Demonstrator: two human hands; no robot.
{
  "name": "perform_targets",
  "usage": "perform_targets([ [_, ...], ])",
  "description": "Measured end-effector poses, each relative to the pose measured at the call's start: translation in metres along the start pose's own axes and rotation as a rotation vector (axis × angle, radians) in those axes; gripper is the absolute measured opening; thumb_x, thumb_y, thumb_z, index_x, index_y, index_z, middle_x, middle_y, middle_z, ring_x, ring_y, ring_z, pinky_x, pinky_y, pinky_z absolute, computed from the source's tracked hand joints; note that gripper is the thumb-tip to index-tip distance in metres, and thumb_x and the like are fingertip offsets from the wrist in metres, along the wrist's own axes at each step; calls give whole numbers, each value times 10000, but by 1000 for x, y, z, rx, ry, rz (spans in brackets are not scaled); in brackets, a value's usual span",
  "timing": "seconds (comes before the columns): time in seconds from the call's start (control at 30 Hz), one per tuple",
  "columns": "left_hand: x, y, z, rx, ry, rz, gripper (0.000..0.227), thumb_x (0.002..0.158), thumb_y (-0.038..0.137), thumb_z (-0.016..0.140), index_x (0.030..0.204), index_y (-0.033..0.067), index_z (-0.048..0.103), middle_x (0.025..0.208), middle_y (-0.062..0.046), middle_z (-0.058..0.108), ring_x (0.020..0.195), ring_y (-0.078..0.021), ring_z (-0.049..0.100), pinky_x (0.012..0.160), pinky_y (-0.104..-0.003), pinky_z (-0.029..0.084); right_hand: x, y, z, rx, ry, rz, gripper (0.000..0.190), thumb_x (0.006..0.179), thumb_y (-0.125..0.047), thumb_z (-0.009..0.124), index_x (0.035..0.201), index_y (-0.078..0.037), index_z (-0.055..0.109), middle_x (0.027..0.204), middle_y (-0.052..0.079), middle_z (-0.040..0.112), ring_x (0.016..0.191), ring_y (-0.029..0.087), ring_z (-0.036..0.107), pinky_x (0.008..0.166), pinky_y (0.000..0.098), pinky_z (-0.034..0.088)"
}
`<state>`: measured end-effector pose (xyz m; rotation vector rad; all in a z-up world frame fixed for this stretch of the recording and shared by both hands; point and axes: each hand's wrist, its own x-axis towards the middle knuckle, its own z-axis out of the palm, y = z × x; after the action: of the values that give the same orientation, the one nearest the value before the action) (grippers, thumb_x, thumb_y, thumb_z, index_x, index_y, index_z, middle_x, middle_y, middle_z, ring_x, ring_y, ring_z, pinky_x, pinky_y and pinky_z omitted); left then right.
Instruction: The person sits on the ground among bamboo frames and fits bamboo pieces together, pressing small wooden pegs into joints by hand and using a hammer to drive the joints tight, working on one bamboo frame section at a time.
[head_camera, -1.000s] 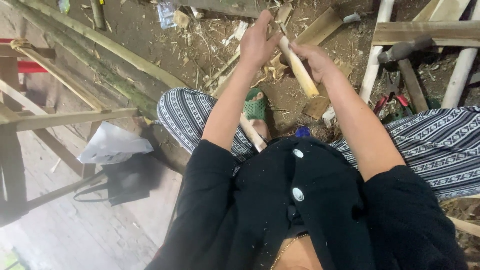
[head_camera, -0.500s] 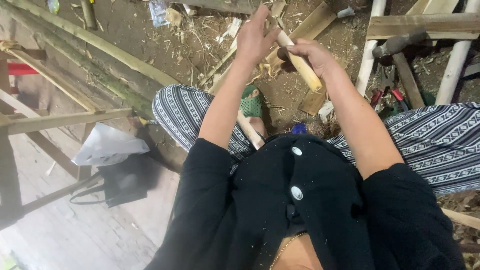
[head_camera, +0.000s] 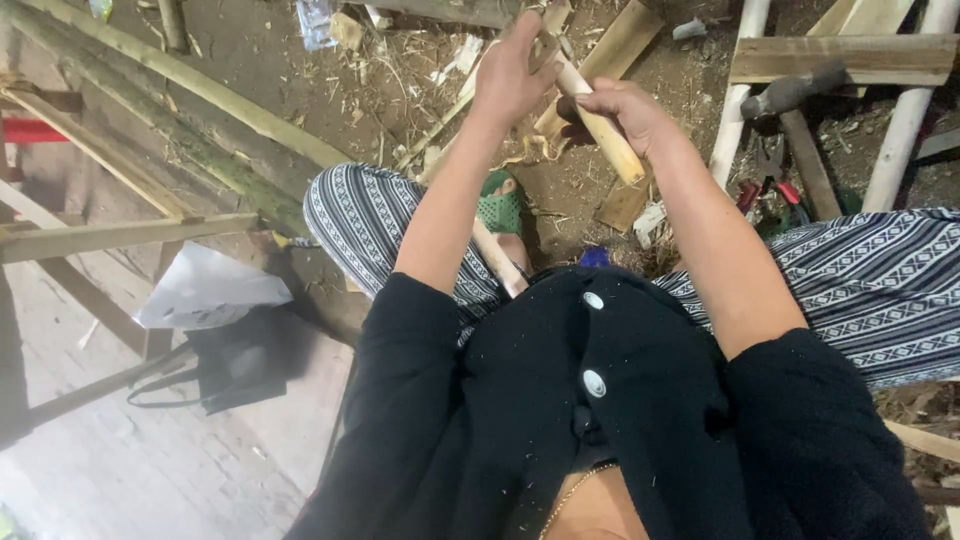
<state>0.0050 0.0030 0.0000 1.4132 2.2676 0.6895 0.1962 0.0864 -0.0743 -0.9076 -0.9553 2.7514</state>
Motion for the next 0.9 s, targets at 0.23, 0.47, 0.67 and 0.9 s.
perform_targets([
  [0.23,0,5,3,-110,-82,8,452,742,90,787,1082,241,530,942,2,742,824,-230,758,677,-372,637,-12,-5,-12,-164,60,-20,433,914,-95,583,1328,27,623,1063,127,743,786,128,726,645,171,596],
  [0.47,-5,25,3,-29,-72,-17,403,797,202,836,1064,267,542,767,9,694,647,-186,685,559,-374,505,-35,-14,-9,-222,34,-58,505,874,-104,584,1371,-11,603,1038,68,722,778,85,704,638,131,564],
  [0.67,1,27,18,-181,-97,60,482,701,23,767,1068,220,526,1062,-9,737,976,-293,753,807,-437,656,-24,4,-47,-210,12,-71,590,852,-84,619,1439,-40,577,1011,2,686,762,34,616,669,134,495],
  [0.9,1,40,15,-244,-114,78,473,724,-13,755,1084,213,547,1089,-13,682,997,-294,754,864,-435,652,-39,-5,-33,-214,37,-83,535,841,-94,600,1374,-50,592,1028,9,681,822,52,624,744,150,514],
])
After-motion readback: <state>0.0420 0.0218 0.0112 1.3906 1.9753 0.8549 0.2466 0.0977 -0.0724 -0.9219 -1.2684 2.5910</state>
